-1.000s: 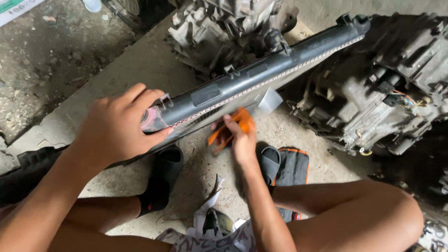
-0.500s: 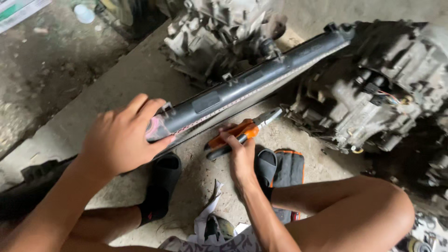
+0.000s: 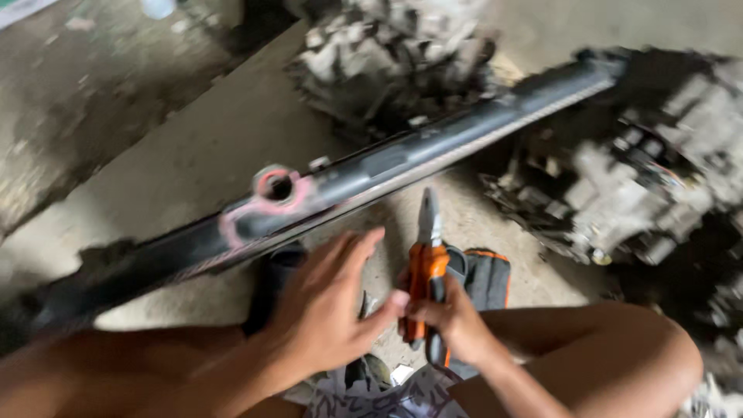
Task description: The person sits on the workshop floor with a car radiator across their lap and uses orange-handled pliers to repeatedly crimp and press the plastic tank seam along the radiator edge, repositioning the pliers to new spots and steadying the radiator with the other hand.
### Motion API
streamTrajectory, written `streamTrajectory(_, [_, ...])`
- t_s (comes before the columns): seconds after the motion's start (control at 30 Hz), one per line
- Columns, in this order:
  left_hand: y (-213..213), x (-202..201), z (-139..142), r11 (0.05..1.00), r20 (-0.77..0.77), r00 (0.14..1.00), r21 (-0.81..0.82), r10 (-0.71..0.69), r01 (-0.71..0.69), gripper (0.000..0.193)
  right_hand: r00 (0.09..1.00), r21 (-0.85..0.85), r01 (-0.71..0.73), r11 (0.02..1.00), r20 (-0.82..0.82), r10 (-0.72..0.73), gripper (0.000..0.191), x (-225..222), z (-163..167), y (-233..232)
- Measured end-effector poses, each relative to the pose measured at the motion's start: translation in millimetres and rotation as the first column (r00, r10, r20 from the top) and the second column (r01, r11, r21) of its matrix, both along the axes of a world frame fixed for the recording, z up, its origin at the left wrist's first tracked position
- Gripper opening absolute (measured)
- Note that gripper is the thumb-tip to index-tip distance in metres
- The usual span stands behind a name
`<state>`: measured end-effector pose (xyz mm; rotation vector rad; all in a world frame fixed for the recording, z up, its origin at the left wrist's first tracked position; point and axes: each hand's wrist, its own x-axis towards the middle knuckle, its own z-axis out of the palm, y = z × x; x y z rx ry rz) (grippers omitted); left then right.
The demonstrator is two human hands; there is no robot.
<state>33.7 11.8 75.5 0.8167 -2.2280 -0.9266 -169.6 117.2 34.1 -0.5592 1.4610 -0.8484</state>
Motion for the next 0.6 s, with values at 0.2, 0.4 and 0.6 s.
streamTrajectory(0.2, [28, -15, -54, 0.736, -0.069, 0.996, 0.677, 0.057, 0.004, 0.045, 0.915, -0.290, -0.336, 0.896, -0.326, 0.237, 0.057, 38, -43, 16])
streamTrajectory(0.4, [20, -17, -70, 0.734, 0.001, 0.984, 0.666, 0.178, -0.134, 0.040, 0.965, -0.406, -0.090, 0.910, -0.261, -0.021, 0.054, 52, -75, 13])
streamTrajectory(0.6, [13, -15, -75, 0.828, -0.062, 0.983, 0.550, 0.173, -0.111, 0.033, 0.922, -0.351, -0.219, 0.911, -0.380, 0.075, 0.049, 48, -85, 11])
